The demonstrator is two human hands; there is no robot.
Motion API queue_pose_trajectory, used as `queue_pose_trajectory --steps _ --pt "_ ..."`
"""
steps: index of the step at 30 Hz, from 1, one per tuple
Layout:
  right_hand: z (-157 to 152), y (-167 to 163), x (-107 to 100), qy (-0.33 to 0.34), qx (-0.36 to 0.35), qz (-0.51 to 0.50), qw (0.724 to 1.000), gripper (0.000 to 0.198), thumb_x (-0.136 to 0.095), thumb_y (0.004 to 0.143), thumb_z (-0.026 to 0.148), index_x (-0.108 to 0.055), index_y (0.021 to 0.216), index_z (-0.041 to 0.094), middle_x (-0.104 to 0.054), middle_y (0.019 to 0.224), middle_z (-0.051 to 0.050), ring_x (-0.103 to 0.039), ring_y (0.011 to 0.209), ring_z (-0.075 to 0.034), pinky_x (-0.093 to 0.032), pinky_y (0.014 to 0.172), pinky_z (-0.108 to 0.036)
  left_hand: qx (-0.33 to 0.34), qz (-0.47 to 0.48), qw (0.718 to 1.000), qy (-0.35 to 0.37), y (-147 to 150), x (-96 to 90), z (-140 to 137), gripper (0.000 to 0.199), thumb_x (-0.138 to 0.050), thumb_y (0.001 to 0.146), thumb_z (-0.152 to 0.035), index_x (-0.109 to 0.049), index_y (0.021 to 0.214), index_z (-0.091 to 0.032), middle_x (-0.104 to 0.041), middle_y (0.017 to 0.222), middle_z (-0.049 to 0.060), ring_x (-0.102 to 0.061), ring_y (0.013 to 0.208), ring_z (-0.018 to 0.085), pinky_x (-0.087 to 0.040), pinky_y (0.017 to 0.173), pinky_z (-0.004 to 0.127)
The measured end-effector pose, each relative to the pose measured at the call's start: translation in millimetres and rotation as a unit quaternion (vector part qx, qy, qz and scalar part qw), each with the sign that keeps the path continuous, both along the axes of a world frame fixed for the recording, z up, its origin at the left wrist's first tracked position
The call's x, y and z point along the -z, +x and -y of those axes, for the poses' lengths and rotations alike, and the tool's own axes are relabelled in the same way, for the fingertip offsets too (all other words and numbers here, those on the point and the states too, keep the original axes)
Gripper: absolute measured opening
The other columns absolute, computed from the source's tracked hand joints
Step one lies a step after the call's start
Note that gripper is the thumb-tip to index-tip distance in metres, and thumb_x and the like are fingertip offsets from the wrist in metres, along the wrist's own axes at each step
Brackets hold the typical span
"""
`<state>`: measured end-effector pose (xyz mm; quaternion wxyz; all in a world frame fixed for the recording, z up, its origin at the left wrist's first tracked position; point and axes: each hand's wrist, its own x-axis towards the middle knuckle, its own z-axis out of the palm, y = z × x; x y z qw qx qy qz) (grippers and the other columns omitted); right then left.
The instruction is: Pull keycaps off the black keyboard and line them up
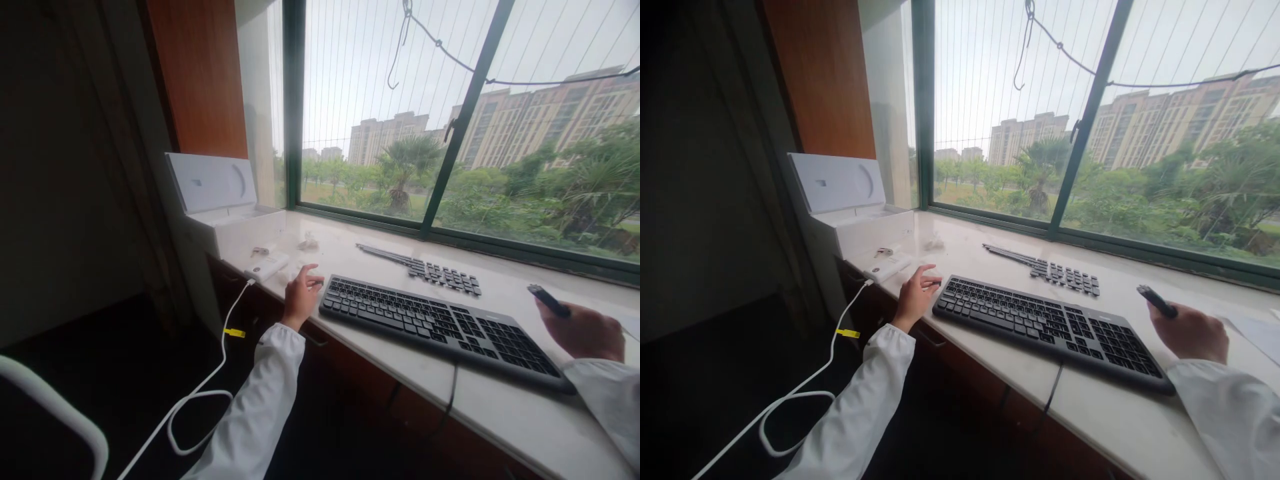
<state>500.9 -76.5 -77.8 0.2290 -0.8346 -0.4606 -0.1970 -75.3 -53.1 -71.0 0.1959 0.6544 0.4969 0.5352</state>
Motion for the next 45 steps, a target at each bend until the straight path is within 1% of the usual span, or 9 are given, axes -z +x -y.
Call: queue_pose_trajectory --steps 5,11,16,24,30,34,37,40,45 --pt "0 -15 -7 -0.048 0.011 -0.029 0.998 0.04 -0.054 0.085 0.052 -0.077 0.104 0.025 -0.069 0.111 -0.021 -0.064 0.09 -0.034 -0.037 0.073 -0.041 -0.029 -0.041 0.999 -0.016 0 -0.7 0 0.055 -0.066 0.08 -0.008 -0.053 0.129 -0.027 -0.066 0.125 0.005 -0.07 0.08 0.012 -0.057 0.077 0.025" --pt "10 -30 -20 -0.059 0.02 -0.066 0.996 0.041 -0.048 0.091 0.05 -0.077 0.097 0.022 -0.07 0.11 -0.02 -0.062 0.093 -0.032 -0.036 0.074 -0.039 -0.041 -0.064 0.997 -0.025 1 -0.6 -2 0.043 -0.064 0.081 -0.011 -0.058 0.122 -0.023 -0.072 0.105 0.004 -0.069 0.081 0.013 -0.057 0.077 0.025" --pt "17 -39 -27 -0.073 -0.039 -0.044 0.996 0.034 -0.05 0.091 0.042 -0.075 0.082 0.02 -0.071 0.103 -0.019 -0.063 0.093 -0.027 -0.035 0.075 -0.035 -0.067 -0.084 0.994 0.011 2 1.2 -4 0.04 -0.064 0.079 -0.013 -0.06 0.118 -0.021 -0.068 0.099 0.004 -0.067 0.078 0.013 -0.058 0.069 0.024" --pt "31 -69 -47 -0.075 -0.019 -0.071 0.995 0.059 -0.037 0.088 0.07 -0.074 0.103 0.027 -0.069 0.107 -0.018 -0.061 0.083 -0.029 -0.031 0.065 -0.038 -0.089 -0.113 0.989 0.035 0 3.6 -6 0.037 -0.058 0.079 -0.013 -0.061 0.115 -0.02 -0.064 0.096 0.004 -0.065 0.074 0.014 -0.058 0.071 0.028" --pt "33 -77 -50 -0.083 -0.051 -0.02 0.995 0.043 -0.041 0.09 0.059 -0.069 0.086 0.026 -0.071 0.096 -0.012 -0.06 0.081 -0.025 -0.03 0.063 -0.034 -0.103 -0.106 0.987 0.056 -2 5.3 -10 0.035 -0.057 0.079 -0.017 -0.062 0.113 -0.019 -0.064 0.095 0.004 -0.064 0.075 0.015 -0.058 0.069 0.028" --pt "33 -78 -50 -0.089 -0.071 -0.019 0.993 0.039 -0.041 0.092 0.053 -0.068 0.083 0.026 -0.071 0.095 -0.01 -0.061 0.079 -0.024 -0.031 0.063 -0.033 -0.101 -0.087 0.991 0.021 -6 5.4 -14 0.034 -0.058 0.078 -0.017 -0.064 0.112 -0.02 -0.066 0.097 0.005 -0.066 0.077 0.015 -0.059 0.073 0.029" --pt "31 -75 -49 -0.098 -0.079 -0.022 0.992 0.037 -0.041 0.091 0.048 -0.07 0.085 0.027 -0.072 0.098 -0.01 -0.063 0.08 -0.024 -0.034 0.065 -0.033 -0.098 -0.09 0.991 0.018 -3 -3.8 -17 0.031 -0.059 0.08 -0.021 -0.066 0.11 -0.021 -0.067 0.099 0.005 -0.067 0.077 0.016 -0.058 0.078 0.032" --pt "29 -70 -46 -0.092 -0.071 -0.032 0.993 0.035 -0.043 0.09 0.045 -0.072 0.086 0.026 -0.072 0.099 -0.011 -0.064 0.082 -0.025 -0.037 0.067 -0.033 -0.074 -0.119 0.988 0.063 14 -27.6 -27 0.026 -0.058 0.083 -0.024 -0.07 0.106 -0.024 -0.068 0.104 0.005 -0.067 0.08 0.017 -0.057 0.082 0.032" --pt "28 -71 -46 -0.091 -0.07 -0.043 0.992 0.035 -0.042 0.09 0.043 -0.073 0.086 0.026 -0.072 0.101 -0.011 -0.065 0.085 -0.027 -0.039 0.069 -0.035 -0.012 -0.201 0.979 0.029 65 -66.1 -83 0.017 -0.065 0.08 -0.025 -0.074 0.094 -0.025 -0.074 0.096 0.001 -0.067 0.081 0.017 -0.054 0.085 0.032"
